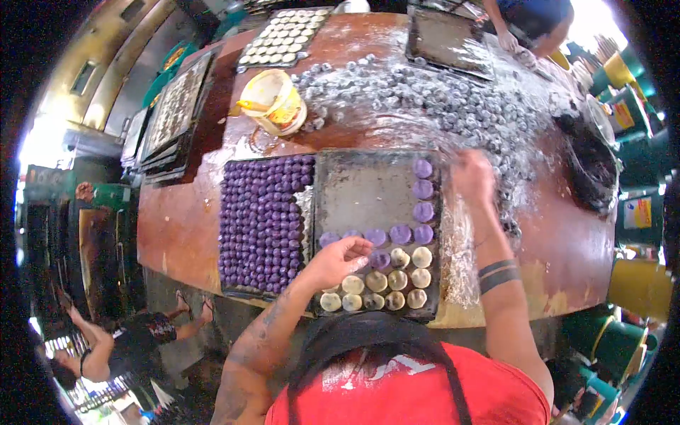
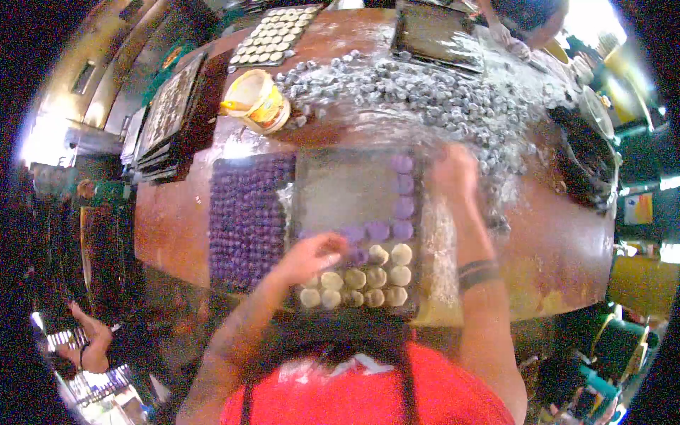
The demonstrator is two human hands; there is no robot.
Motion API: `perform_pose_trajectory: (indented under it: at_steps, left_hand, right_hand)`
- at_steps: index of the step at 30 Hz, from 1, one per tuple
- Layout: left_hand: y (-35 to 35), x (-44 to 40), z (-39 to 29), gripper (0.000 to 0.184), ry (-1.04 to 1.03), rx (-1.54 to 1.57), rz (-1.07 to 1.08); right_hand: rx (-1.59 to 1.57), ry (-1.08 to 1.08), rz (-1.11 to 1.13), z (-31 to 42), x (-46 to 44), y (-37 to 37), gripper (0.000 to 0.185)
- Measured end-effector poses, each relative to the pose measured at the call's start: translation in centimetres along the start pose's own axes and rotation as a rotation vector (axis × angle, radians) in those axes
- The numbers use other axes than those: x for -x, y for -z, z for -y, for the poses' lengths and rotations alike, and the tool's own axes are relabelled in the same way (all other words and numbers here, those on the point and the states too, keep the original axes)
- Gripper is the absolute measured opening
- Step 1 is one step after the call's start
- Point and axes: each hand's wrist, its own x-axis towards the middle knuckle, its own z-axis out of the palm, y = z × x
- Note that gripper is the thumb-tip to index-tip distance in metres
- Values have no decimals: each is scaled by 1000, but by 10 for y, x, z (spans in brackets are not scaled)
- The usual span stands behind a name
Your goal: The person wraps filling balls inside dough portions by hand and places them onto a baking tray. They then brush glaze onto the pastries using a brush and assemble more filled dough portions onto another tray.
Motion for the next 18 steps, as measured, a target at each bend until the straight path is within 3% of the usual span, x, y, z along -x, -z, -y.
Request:
perform_pose_trajectory:
  at_steps: [2,3,4,7,8,11,13,15,16,18]
  left_hand:
    - [26,13,7,23,-5,-133,-99]
    - [40,16,2,16,-31,-335,-250]
    - [55,10,18,14,-73,-351,-390]
    - [106,-20,59,6,-201,-790,-797]
    - [121,-30,70,9,-314,-867,-828]
    - [122,-45,63,10,-38,-1044,-777]
    - [123,-55,63,11,45,-1159,-744]
    - [116,-58,57,10,-71,-994,-810]
    - [113,-58,52,10,-127,-909,-844]
    - [96,-47,32,10,-166,-439,-781]
  right_hand:
    - [305,22,-51,-49,8,13,28]
    - [420,-56,84,-69,16,21,27]
    - [308,26,13,-115,20,12,23]
    - [-316,-43,-178,-128,61,11,15]
    - [-565,-118,-238,-117,79,21,14]
    - [-1461,-664,-358,-114,129,19,19]
    - [-1554,-781,-189,-101,161,-1,28]
    - [-1088,-727,-82,-42,172,-7,36]
    - [-1001,-475,-8,-45,174,-23,32]
    - [-893,-209,79,13,174,-18,24]
